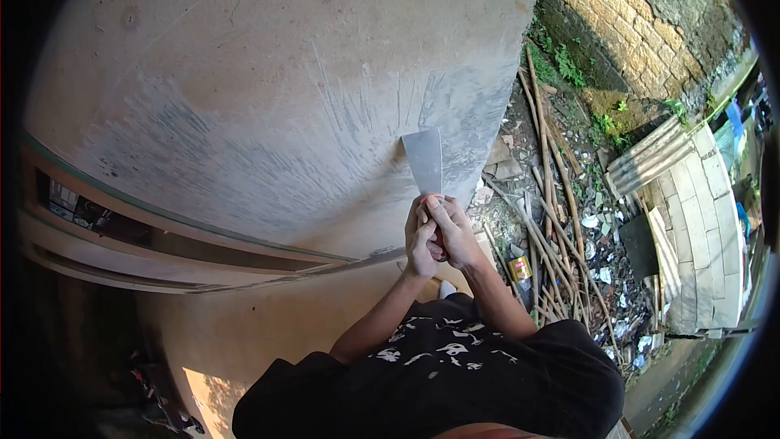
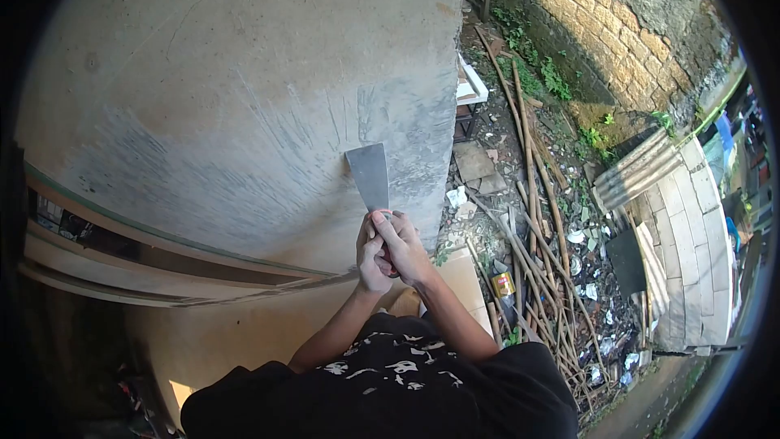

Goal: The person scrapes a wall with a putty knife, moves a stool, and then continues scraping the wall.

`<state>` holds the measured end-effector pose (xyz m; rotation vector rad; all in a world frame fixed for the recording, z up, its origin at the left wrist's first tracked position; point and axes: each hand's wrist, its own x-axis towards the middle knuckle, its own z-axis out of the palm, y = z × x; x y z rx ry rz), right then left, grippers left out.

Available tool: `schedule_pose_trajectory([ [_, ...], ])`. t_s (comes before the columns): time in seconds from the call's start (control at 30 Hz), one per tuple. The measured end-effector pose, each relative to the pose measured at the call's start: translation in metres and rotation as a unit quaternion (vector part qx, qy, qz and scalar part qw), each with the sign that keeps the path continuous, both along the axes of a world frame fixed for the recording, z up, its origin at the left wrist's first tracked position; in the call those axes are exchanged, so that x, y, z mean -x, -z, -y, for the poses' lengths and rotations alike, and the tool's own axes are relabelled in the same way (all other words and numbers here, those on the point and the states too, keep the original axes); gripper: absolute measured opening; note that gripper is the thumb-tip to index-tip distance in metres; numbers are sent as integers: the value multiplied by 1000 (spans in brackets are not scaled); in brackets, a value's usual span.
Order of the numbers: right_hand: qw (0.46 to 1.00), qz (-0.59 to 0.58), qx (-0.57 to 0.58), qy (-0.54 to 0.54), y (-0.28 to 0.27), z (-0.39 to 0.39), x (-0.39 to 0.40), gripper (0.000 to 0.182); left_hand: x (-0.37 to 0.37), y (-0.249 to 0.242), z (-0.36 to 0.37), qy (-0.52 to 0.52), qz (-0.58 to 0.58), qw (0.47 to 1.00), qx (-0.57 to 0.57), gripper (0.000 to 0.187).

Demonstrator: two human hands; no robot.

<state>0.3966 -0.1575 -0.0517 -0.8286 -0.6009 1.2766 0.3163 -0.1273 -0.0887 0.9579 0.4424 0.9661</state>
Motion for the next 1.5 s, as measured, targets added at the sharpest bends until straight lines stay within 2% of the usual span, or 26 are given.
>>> schedule_pose_trajectory([
  [0.07, 1000, 17, 14, 6, 8, -3, 1, 38, 0, 18, -1, 5, 14, 1000, -3, 45],
  [0.1, 994, 86, 4, 61, 16, -6, 5, 40, -1, 24, -2, 12, 30, 999, -8, 44],
  [0.13, 981, 153, -6, 116, 19, -8, 7, 42, -5, 7, 7, 13, 28, 999, -7, 44],
  [0.2, 979, 161, 0, 125, 17, -7, 10, 43, -12, -22, 27, -6, 189, 982, -1, 45],
  [0.23, 976, 170, 3, 134, 14, -6, 12, 44, -9, -21, 25, -7, 186, 982, 0, 45],
  [0.4, 986, 110, 82, 94, 1, 3, 14, 45, 2, -21, 11, -26, 18, 999, 19, 43],
  [0.47, 987, 94, 100, 85, -8, 3, 12, 45, 1, -31, 11, -19, 10, 999, 37, 42],
  [0.53, 987, -5, 148, 58, -21, 2, 11, 45, 4, -36, 13, -11, -2, 998, 54, 41],
  [0.63, 993, 40, 103, 52, -25, 12, 14, 37, 4, -36, 12, -6, -17, 999, 50, 40],
  [0.7, 992, 19, 117, 45, -26, 16, 17, 37, 11, -44, 18, 3, -23, 998, 54, 39],
  [0.77, 988, 66, 110, 82, -15, 9, 19, 36, 12, -44, 16, 11, -23, 999, 48, 39],
  [0.87, 988, 42, 133, 71, -32, 9, 19, 37, 12, -38, 10, 19, -17, 998, 51, 40],
  [0.9, 988, 44, 133, 72, -35, 10, 18, 37, 12, -41, 11, 19, -34, 999, 16, 38],
  [0.93, 986, 62, 129, 85, -36, 12, 18, 40, 13, -43, 13, 19, -53, 998, -16, 37],
  [1.0, 981, 93, 128, 109, -30, 15, 21, 44, 13, -42, 17, 15, -55, 998, 6, 37],
  [1.17, 977, 118, 77, 158, -25, 3, 26, 41, 12, -33, 3, 22, -43, 999, -9, 36],
  [1.23, 980, 89, 150, 95, -27, 6, 17, 41, 11, -32, 1, 40, -82, 996, 9, 36],
  [1.27, 979, 129, 119, 107, -26, 8, 15, 42, 10, -33, 3, 26, -104, 993, -43, 36],
  [1.37, 975, 146, 124, 116, -44, 18, 15, 42, 6, -45, 14, 19, -55, 998, -29, 38],
  [1.5, 983, 97, 114, 111, -34, 12, 15, 43, 0, -36, 7, 0, -52, 998, -43, 35],
])
